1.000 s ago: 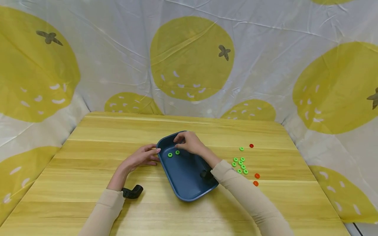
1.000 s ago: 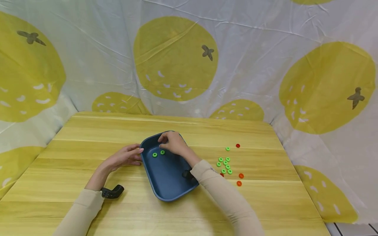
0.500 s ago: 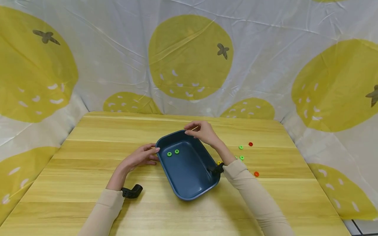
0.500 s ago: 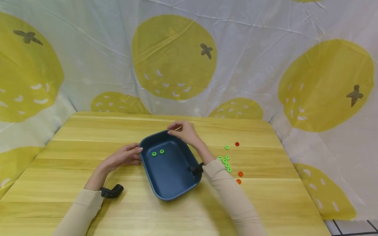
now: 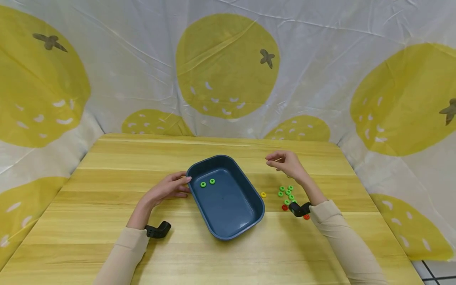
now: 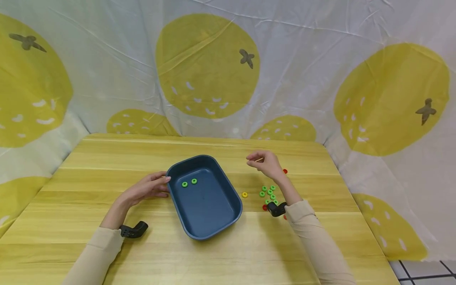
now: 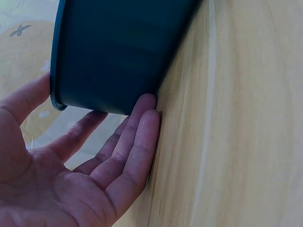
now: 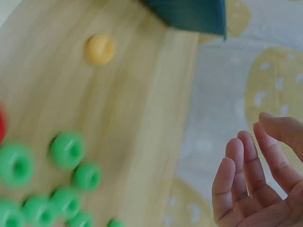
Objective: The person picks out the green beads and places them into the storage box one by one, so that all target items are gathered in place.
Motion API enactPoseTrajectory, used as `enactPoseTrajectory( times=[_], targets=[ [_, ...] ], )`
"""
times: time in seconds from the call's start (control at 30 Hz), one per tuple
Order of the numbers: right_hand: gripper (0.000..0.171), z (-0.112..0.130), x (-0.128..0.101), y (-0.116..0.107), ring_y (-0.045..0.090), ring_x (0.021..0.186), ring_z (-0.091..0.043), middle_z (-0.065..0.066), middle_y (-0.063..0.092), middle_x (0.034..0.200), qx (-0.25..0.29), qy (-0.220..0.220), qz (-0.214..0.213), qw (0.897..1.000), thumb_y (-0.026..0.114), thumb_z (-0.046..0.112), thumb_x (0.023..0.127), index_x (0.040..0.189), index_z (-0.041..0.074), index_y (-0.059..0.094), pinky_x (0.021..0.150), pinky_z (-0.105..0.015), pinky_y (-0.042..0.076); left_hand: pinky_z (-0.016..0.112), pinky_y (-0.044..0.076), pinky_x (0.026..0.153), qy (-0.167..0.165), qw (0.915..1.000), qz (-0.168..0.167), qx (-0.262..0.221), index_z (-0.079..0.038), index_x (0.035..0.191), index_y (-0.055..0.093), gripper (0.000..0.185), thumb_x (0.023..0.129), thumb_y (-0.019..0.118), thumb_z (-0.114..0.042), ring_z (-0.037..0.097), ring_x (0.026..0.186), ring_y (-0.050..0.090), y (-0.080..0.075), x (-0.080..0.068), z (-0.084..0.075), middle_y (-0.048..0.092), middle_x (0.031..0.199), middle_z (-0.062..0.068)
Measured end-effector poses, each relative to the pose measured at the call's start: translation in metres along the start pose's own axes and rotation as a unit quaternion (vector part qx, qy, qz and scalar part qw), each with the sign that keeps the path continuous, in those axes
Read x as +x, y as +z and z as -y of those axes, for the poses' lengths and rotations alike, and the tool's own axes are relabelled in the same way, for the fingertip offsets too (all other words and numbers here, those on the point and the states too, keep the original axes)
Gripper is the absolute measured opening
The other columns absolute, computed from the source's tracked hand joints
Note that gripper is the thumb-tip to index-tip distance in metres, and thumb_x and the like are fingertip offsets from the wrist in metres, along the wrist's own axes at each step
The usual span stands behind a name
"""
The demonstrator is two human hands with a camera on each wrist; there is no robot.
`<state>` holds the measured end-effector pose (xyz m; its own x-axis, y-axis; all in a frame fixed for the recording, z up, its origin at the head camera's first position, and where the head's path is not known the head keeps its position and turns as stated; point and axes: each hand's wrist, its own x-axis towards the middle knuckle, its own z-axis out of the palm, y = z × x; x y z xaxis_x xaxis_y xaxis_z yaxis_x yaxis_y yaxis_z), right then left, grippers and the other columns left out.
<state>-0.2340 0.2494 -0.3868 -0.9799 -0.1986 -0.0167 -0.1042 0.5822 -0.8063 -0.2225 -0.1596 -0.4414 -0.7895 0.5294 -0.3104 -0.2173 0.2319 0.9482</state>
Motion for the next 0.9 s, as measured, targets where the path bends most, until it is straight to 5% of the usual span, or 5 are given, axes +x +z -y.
enactPoseTrajectory(
  times=[0.27,0.57,0.9],
  targets=[
    [0.027,-0.051,-0.009,-0.021,0.065,0.087,-0.035,-0.021,0.067,0.099,-0.071,0.044,-0.024,0.996,0.063,0.016,0.089,0.108,-0.003,0.066,0.065,-0.036,0.056,0.043,0.052,0.095,0.001,1.0000,-0.001,0.000,0.004,0.145,0.021,0.063,0.099,0.044,-0.033,0.023,0.106,0.064,-0.002,-0.001,0.001,0.045,0.136,0.032],
    [0.015,-0.078,-0.010,-0.021,0.063,0.080,-0.026,-0.019,0.068,0.090,-0.180,0.030,-0.018,0.983,0.069,0.006,0.082,0.095,-0.001,0.070,0.066,-0.030,0.051,0.044,0.051,0.096,0.001,1.0000,0.001,-0.002,0.005,0.145,0.020,0.064,0.099,0.045,-0.032,0.023,0.106,0.064,0.000,-0.001,0.003,0.045,0.136,0.032],
    [0.011,-0.076,-0.007,-0.021,0.061,0.076,-0.022,-0.016,0.069,0.084,-0.199,0.027,-0.011,0.980,0.069,0.005,0.081,0.090,-0.001,0.070,0.065,-0.027,0.047,0.043,0.052,0.095,0.001,1.0000,0.002,-0.008,0.004,0.146,0.019,0.064,0.099,0.044,-0.032,0.024,0.107,0.064,-0.001,-0.001,-0.001,0.043,0.137,0.033]
  ],
)
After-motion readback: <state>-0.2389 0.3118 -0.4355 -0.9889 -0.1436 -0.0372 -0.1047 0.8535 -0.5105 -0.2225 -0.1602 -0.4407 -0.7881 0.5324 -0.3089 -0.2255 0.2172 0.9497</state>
